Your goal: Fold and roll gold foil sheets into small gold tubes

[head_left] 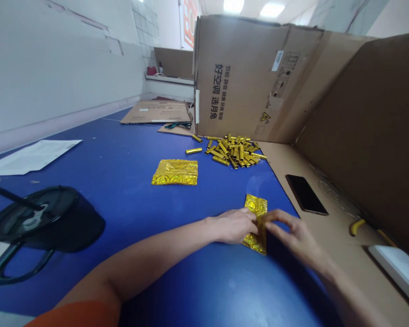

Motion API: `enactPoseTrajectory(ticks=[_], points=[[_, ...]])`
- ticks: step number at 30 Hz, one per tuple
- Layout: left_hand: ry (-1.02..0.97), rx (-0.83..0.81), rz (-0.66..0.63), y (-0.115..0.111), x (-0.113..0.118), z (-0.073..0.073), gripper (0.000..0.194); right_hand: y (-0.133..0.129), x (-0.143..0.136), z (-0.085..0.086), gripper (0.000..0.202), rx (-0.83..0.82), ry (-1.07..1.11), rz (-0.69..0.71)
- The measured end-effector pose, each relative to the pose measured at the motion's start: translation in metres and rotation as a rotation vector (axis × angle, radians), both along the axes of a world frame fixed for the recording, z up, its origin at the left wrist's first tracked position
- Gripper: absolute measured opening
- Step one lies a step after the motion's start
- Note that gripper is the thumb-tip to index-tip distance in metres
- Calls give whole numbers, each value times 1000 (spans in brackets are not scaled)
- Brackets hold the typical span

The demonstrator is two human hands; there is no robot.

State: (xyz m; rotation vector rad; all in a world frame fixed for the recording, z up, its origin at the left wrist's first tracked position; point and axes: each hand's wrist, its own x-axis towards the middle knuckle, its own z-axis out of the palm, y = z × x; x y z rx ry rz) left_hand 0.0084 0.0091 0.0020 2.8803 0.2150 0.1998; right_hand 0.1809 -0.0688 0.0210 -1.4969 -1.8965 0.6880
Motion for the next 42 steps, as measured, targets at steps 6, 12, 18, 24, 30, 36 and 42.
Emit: enactPoseTrajectory(ticks=[6,12,18,24,30,36,42], points=[[55,-2,9,-2,-1,10,28,-42,-9,-17,24,195,-493,167],[51,-76,12,-5,-3,11,39,-39,-10,-27,21,322,-556,175],[58,-62,5,-5,-4,7,53,-36,-8,-27,18,294,-380,94],[3,-50,49,-7,-2,4,27,-30,-4,-19,24,81,-136,-62],[-57,-105,109,-3,2,-4,23,-31,0,-21,17,42,-132,2],[-34,-184,171,-6,0,-2,23,-26,0,-30,21,24,-64,-66],[-39,-211,236,-11,0,-1,20,-19,0,-26,27,-136,14,-172]])
